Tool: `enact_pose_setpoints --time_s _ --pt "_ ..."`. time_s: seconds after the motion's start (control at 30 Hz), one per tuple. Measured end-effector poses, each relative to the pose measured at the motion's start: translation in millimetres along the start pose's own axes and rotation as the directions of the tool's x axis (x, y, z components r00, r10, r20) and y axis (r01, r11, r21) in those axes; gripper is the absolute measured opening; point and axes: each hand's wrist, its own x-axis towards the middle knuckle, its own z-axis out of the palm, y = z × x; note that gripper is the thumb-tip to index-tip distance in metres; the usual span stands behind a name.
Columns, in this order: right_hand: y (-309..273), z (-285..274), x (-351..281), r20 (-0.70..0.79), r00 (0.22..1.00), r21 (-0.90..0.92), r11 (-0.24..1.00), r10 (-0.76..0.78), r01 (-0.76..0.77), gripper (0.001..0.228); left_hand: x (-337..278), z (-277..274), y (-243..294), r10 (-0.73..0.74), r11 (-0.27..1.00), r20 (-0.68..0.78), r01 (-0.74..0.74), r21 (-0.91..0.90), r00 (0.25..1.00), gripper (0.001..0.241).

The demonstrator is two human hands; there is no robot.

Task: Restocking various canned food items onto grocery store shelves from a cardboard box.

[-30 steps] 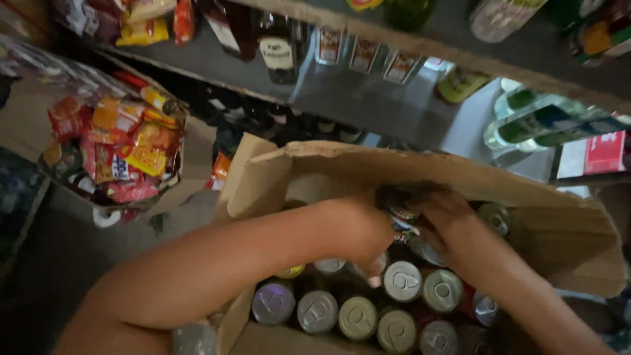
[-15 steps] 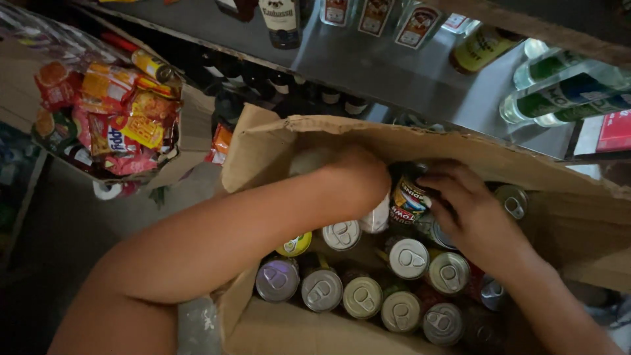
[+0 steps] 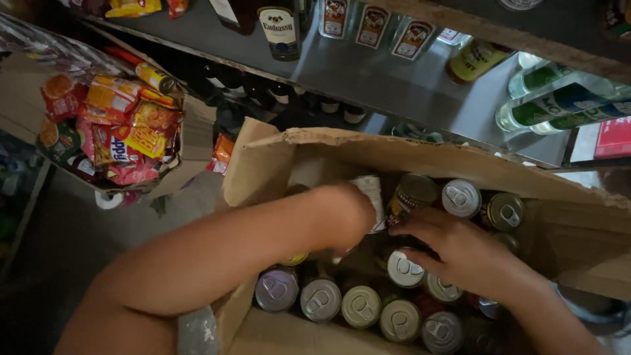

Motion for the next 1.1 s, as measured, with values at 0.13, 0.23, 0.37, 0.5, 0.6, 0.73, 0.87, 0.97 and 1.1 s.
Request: enact_pose_setpoints --time_s 0.13,0.23,0.37,0.5,0.6,0.73,0.87,0.97,1.1 --pt "7 3 2 0.008 1.0 -0.002 1.0 0.029 -0.029 0.042 -4 -2 4 0.004 1.0 0.005 -0.004 -0.001 1.0 0.018" --pt "5 1 2 -0.017 0.998 0.052 0.997 0.063 -0.062 0.043 -2 4 6 0.006 1.0 -0.024 -0.006 0.005 1.0 0.02" --pt "12 5 3 -0.047 0.997 0.09 0.995 0.054 -0.049 0.038 -2 5 2 -0.004 0.999 -0.129 0.01 0.039 0.992 0.028" --pt "8 3 2 -0.042 0.997 0.084 0.995 0.065 -0.061 0.036 -5 6 5 -0.007 0.998 -0.203 0.02 0.061 0.979 0.034" --pt "5 2 2 -0.018 0.996 0.076 0.993 0.088 -0.086 0.039 -11 3 12 -0.021 0.996 -0.276 0.043 0.075 0.961 0.041" --pt "-4 -4 3 0.041 0.988 0.07 0.986 0.148 -0.15 0.045 -23 -25 39 0.057 0.891 -0.35 0.11 0.441 0.935 0.059" --pt "9 2 0 0.177 0.983 0.054 0.997 0.044 -0.054 0.062 -24 -35 44 0.014 0.885 -0.102 0.035 0.465 0.995 0.05" --pt "21 11 -1 0.212 0.968 -0.037 0.988 -0.137 0.148 0.075 -23 -33 43 0.013 0.896 -0.125 0.044 0.443 0.992 0.049" --pt "18 10 -3 0.185 0.965 -0.075 0.977 -0.184 0.201 0.079 -25 -30 40 0.008 0.906 -0.14 0.052 0.42 0.99 0.047"
